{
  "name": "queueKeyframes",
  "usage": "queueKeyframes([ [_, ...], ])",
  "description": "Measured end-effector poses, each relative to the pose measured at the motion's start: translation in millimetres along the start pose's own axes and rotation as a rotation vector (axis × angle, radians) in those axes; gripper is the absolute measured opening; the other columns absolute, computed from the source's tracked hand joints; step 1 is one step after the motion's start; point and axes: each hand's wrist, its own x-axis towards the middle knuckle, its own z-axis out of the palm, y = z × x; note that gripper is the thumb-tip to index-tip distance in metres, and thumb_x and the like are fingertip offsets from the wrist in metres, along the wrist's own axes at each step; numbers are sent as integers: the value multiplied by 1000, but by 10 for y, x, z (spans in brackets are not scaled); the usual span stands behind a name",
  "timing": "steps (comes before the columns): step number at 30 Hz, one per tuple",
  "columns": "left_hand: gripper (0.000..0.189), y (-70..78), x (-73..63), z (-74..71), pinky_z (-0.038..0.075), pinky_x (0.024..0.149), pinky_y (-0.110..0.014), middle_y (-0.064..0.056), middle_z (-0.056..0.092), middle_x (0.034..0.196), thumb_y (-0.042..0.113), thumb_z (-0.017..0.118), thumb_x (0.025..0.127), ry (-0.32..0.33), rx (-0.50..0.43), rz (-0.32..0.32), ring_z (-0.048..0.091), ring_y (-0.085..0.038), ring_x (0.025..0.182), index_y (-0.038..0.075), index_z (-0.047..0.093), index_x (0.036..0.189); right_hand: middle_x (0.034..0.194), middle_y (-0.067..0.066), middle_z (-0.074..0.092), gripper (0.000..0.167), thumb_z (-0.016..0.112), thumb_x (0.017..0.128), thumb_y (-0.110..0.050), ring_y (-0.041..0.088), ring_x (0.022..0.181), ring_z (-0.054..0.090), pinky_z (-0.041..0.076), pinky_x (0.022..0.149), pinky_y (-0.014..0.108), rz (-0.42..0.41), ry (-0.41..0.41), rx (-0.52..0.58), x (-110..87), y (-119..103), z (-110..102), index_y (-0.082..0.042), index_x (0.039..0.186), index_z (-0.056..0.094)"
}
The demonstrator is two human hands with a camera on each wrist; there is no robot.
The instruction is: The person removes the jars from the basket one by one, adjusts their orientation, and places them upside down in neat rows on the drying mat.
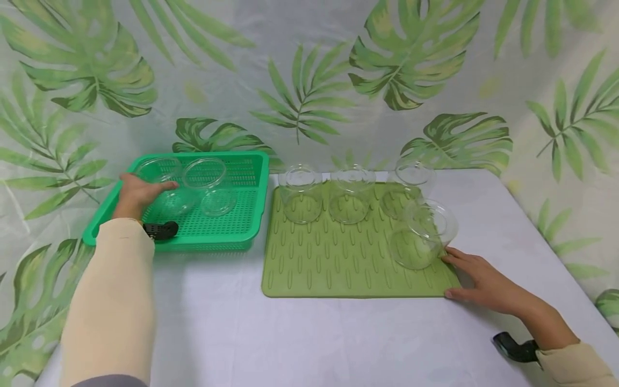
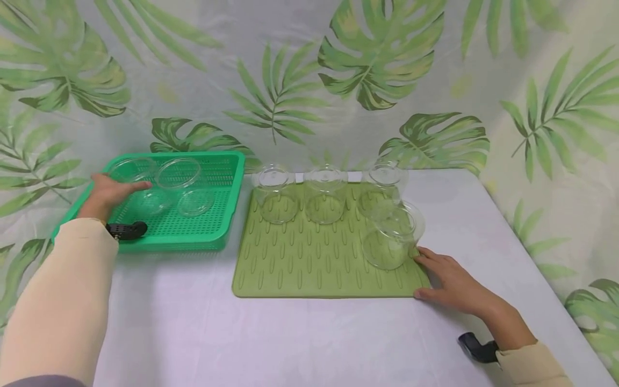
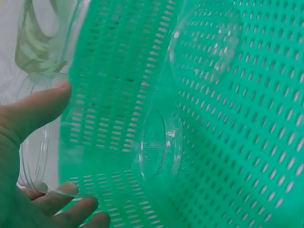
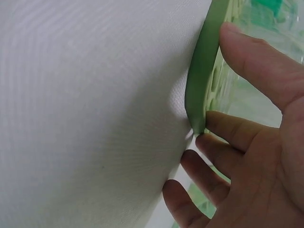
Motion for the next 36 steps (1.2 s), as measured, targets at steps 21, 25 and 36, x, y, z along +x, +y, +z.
queueKeyframes([
  [21,117,446,-619,-433,22,117,-65,-21,-4,166,60,64,85,214,-11,301,11,-47,151,10,-12,158,150,33,39,75,81,80,-31,53,129,40,37,100,66,14,-13,20,-14,4,-19,6,138,51],
  [25,111,523,-839,-406,28,109,-62,-5,4,169,60,65,85,236,-7,354,19,-41,147,24,-11,159,149,32,39,75,81,80,-31,53,129,40,38,99,65,17,-11,13,-12,-4,-16,6,138,51],
  [36,99,695,-1218,-265,33,93,-34,-2,27,162,46,75,84,328,35,535,34,-29,128,30,10,157,148,33,40,75,81,80,-31,53,129,39,37,98,65,17,-17,27,-3,-14,-19,6,138,50],
])
